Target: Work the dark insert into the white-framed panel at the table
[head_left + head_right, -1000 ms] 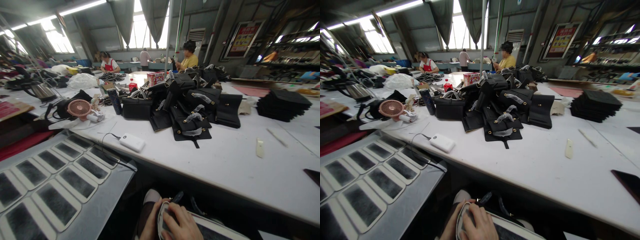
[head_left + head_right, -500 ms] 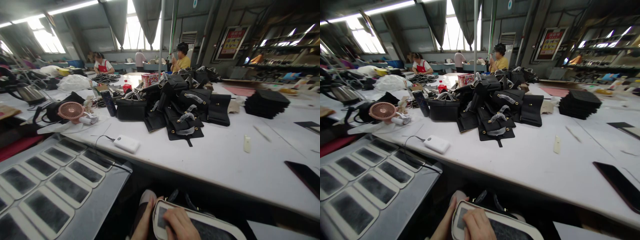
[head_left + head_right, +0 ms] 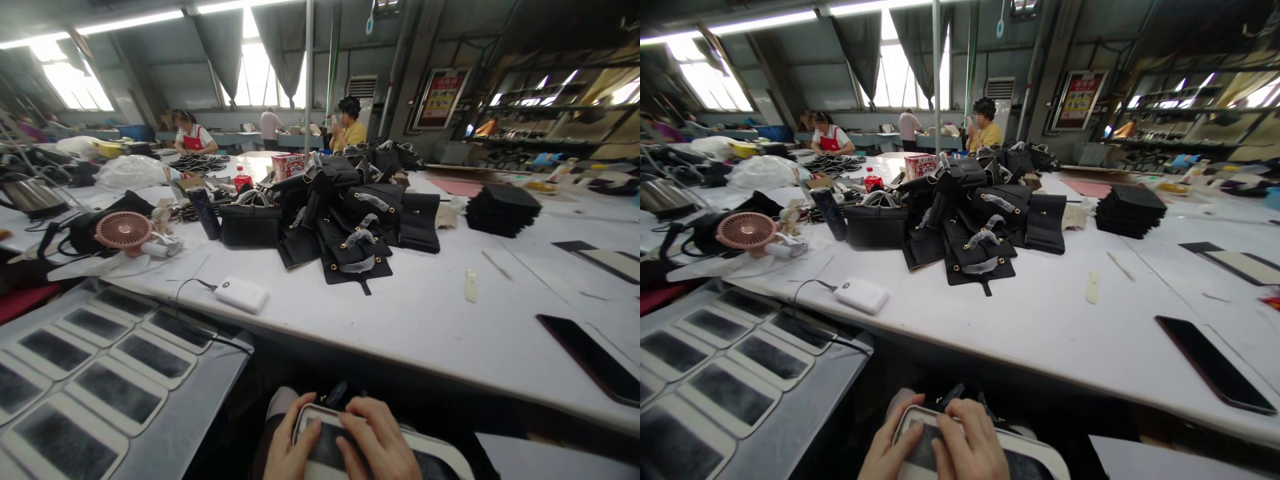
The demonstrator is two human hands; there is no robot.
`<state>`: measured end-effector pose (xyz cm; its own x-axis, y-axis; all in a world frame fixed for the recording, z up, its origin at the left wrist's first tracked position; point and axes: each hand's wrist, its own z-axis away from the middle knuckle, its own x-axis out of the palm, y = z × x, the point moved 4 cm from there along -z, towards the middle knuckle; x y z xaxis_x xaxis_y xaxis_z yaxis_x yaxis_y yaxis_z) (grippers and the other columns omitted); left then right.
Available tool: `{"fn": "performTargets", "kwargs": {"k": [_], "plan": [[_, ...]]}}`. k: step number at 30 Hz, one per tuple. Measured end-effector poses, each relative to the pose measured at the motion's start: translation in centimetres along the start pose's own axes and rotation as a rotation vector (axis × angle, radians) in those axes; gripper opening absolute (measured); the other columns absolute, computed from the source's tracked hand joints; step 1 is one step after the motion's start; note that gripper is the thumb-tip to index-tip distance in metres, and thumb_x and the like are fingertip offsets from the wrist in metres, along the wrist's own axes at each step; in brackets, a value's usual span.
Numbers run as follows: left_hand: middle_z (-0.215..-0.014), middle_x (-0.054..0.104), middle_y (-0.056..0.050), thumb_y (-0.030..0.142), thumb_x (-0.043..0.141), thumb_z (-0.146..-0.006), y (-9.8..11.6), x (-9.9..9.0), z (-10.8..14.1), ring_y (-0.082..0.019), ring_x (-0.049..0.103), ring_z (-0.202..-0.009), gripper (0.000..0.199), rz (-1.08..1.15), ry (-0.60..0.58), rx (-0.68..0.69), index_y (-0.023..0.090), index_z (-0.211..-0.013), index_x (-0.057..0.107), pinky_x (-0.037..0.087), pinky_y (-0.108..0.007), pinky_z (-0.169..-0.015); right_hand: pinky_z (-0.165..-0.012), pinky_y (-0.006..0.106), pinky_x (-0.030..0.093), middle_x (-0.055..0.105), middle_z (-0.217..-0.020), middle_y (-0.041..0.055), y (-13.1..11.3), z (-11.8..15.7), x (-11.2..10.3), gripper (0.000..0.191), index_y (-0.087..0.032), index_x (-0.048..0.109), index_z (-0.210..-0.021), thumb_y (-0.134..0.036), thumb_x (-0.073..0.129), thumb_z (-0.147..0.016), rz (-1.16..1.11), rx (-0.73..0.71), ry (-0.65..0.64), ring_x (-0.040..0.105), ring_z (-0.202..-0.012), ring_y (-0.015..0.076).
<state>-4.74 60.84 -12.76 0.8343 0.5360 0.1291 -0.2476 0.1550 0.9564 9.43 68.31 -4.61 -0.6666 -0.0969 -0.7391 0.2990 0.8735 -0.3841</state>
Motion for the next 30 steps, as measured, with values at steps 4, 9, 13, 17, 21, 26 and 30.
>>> {"fn": "performTargets", "kwargs": {"k": [4,9,13,17,21,26,30], "plan": [[-0.108,0.069,-0.009,0.058,0.070,-0.073,-0.2,-0.3,-0.2,-0.029,0.061,-0.104,0.057,-0.057,0.028,0.029,0.016,-0.111,0.067,0.044,-0.029,-0.090,-0.074,0.039,0.051,0.060,-0.096,0.0020,2.4,-2.3,0.8,0.014,-0.025,0.059,-0.098,-0.017,0.056,-0.088,0.049,0.108,-0.338,0.057,-0.087,0.0232],[-0.106,0.070,-0.008,0.051,0.066,-0.077,-0.3,-0.5,-0.4,-0.027,0.063,-0.096,0.052,-0.119,-0.017,0.030,0.016,-0.116,0.065,0.045,-0.029,-0.087,-0.069,0.033,0.044,0.057,-0.083,0.0040,2.4,-3.3,3.3,0.025,-0.019,0.053,-0.075,-0.004,0.038,-0.088,0.021,0.048,-0.497,0.054,-0.078,0.0205],[-0.115,0.067,-0.008,0.044,0.065,-0.077,1.3,-0.2,-0.1,-0.027,0.059,-0.109,0.045,-0.146,0.016,0.058,0.018,-0.114,0.067,0.042,-0.028,-0.095,-0.067,0.034,0.041,0.055,-0.079,0.0052,2.2,-3.3,3.4,0.027,-0.019,0.052,-0.075,-0.005,0.033,-0.088,-0.006,0.000,-0.349,0.051,-0.074,0.0211],[-0.115,0.067,-0.008,0.039,0.065,-0.075,2.4,0.1,0.0,-0.028,0.059,-0.111,0.042,-0.129,-0.013,0.039,0.018,-0.112,0.068,0.043,-0.029,-0.094,-0.069,0.037,0.042,0.055,-0.080,0.0071,2.1,-2.9,3.2,0.029,-0.018,0.053,-0.077,-0.003,0.030,-0.086,-0.007,-0.021,-0.304,0.049,-0.075,0.0230],[-0.119,0.065,-0.012,0.039,0.066,-0.075,1.2,-0.5,-0.3,-0.030,0.058,-0.114,0.048,-0.128,-0.032,0.041,0.016,-0.117,0.064,0.043,-0.032,-0.096,-0.071,0.031,0.046,0.056,-0.087,0.0046,2.3,-3.3,2.9,0.026,-0.018,0.057,-0.083,-0.007,0.035,-0.092,-0.147,0.043,-0.540,0.054,-0.080,0.0190],[-0.121,0.064,-0.014,0.035,0.064,-0.075,0.0,-0.7,-0.6,-0.030,0.058,-0.115,0.051,-0.140,-0.012,0.059,0.014,-0.120,0.062,0.041,-0.034,-0.099,-0.076,0.028,0.045,0.058,-0.086,-0.0004,2.4,-5.0,1.8,0.025,-0.021,0.066,-0.082,-0.001,0.051,-0.083,-0.244,0.180,-0.702,0.057,-0.083,0.0153],[-0.122,0.064,-0.012,0.034,0.063,-0.076,0.7,-0.2,-0.2,-0.029,0.057,-0.116,0.048,-0.134,0.007,0.013,0.017,-0.120,0.062,0.042,-0.034,-0.100,-0.076,0.027,0.044,0.064,-0.088,-0.0026,1.5,-6.2,0.3,0.031,-0.023,0.070,-0.084,0.000,0.050,-0.076,-0.497,0.252,-0.657,0.059,-0.085,0.0144]]}}
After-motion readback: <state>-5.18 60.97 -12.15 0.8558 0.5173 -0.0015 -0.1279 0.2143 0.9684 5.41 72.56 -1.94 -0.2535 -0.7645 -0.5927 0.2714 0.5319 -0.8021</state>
